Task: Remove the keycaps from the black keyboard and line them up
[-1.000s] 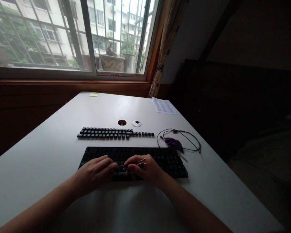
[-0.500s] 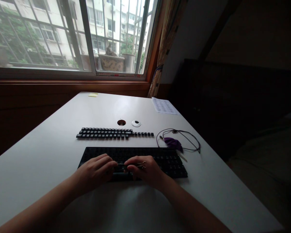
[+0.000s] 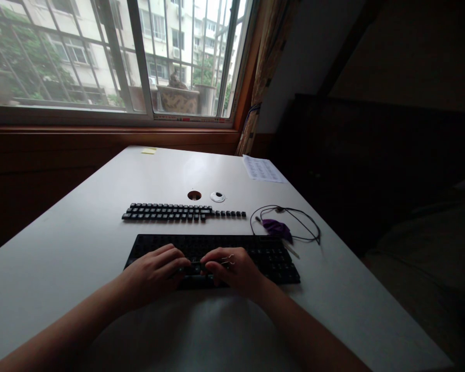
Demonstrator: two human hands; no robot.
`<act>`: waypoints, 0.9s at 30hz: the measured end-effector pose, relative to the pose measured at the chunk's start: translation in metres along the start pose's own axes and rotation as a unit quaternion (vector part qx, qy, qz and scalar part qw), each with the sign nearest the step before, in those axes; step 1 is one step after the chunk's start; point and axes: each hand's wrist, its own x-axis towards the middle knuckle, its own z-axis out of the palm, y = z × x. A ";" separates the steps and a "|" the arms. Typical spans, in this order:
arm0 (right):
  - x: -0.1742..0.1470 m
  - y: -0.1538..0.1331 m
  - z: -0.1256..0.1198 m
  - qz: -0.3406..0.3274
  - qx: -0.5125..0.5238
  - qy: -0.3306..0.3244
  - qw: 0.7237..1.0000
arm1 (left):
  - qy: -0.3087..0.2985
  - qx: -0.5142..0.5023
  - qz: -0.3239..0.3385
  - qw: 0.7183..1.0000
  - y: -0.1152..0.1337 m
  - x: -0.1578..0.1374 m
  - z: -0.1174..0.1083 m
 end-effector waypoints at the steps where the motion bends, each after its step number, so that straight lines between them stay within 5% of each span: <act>1: 0.000 -0.001 0.000 -0.012 -0.014 -0.002 1.000 | -0.001 0.002 0.002 1.000 0.000 0.000 0.000; 10: 0.002 0.000 -0.001 -0.092 -0.116 -0.010 0.989 | -0.009 -0.003 -0.005 1.000 -0.002 -0.004 0.005; 20: 0.000 -0.001 0.000 -0.146 -0.160 0.000 0.976 | 0.063 -0.038 -0.062 0.995 -0.003 -0.006 0.003; 27: 0.001 -0.006 -0.004 -0.176 -0.207 0.063 0.960 | 0.104 -0.055 -0.094 0.989 -0.005 -0.006 0.003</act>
